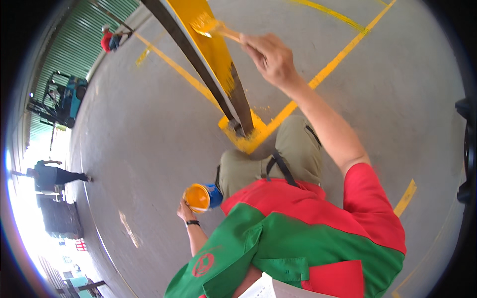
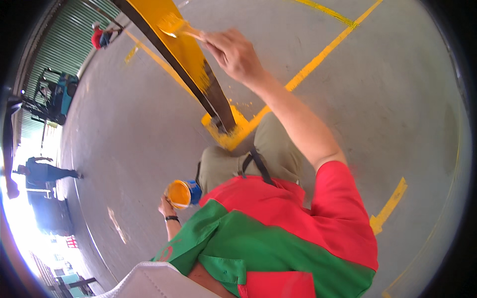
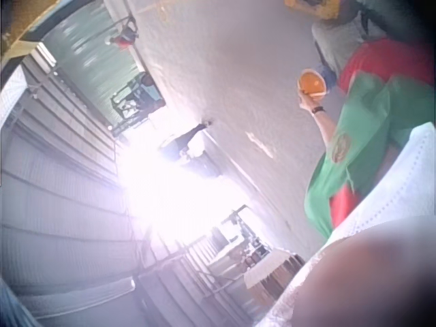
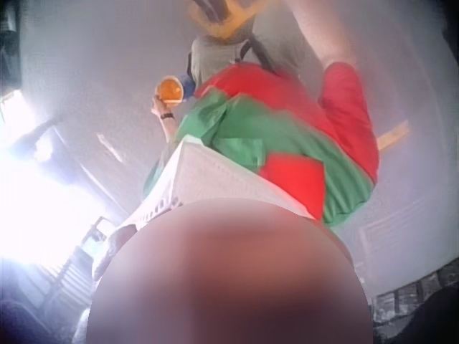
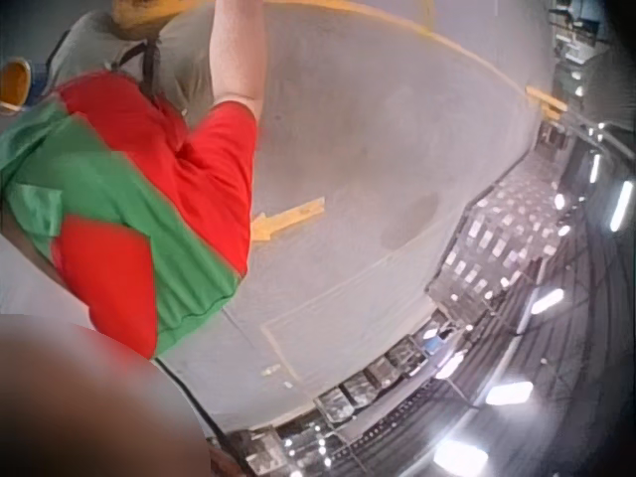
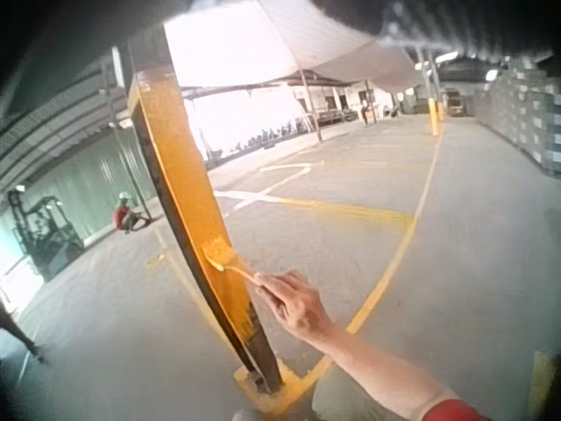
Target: The person kneels on the warehouse floor and paints a vertical metal post yellow using a paintbrush and a small paint can. They repeatedly dip the brush into the can and apply paint to the post's surface and base.
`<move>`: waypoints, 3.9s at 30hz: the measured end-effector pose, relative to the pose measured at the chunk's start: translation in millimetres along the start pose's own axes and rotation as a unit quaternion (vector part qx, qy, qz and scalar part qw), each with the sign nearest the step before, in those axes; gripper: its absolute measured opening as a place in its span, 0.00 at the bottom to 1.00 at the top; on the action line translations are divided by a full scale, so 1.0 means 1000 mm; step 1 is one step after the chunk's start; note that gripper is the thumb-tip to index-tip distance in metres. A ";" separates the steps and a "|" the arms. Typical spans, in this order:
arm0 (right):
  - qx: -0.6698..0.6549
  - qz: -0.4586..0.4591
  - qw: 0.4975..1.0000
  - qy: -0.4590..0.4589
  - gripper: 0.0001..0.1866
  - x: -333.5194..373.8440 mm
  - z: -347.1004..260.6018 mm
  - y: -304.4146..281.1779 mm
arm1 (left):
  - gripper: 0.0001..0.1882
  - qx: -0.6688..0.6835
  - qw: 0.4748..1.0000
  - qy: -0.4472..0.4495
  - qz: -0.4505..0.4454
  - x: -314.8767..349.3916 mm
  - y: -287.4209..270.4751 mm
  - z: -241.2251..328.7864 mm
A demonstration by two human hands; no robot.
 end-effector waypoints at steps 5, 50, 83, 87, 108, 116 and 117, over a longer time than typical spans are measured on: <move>-0.016 -0.121 0.976 0.180 0.11 0.157 -0.003 0.014 | 0.18 0.020 1.000 -0.017 -0.010 0.004 0.001 0.001; 0.159 -0.222 0.939 -0.210 0.13 0.054 -0.115 0.047 | 0.21 -0.041 0.938 0.277 -0.203 0.087 0.121 0.243; 0.108 -0.295 0.948 0.058 0.07 0.239 -0.074 0.109 | 0.24 -0.125 0.937 0.246 -0.214 0.036 0.150 0.191; 0.076 -0.180 0.978 0.076 0.09 0.179 -0.091 0.065 | 0.22 -0.110 0.937 0.254 -0.213 0.049 0.149 0.206; -0.134 -0.722 0.674 0.079 0.11 0.353 -0.127 0.232 | 0.24 -0.183 0.898 0.330 -0.226 0.167 0.202 0.244; -0.128 -0.538 0.781 0.291 0.10 0.258 -0.084 0.144 | 0.25 -0.096 0.881 0.393 -0.245 0.200 0.196 0.278; -0.130 -0.519 0.796 0.285 0.10 0.255 -0.087 0.138 | 0.24 -0.097 0.883 0.392 -0.240 0.202 0.193 0.278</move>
Point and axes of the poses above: each hand's wrist, its own x-axis away from the middle knuckle, its own y-axis out of the palm, z = x × y, the point moved 9 cm from there along -x, towards the middle knuckle, and after that the axes turned 15 degrees about -x, right-handed, at the moved point
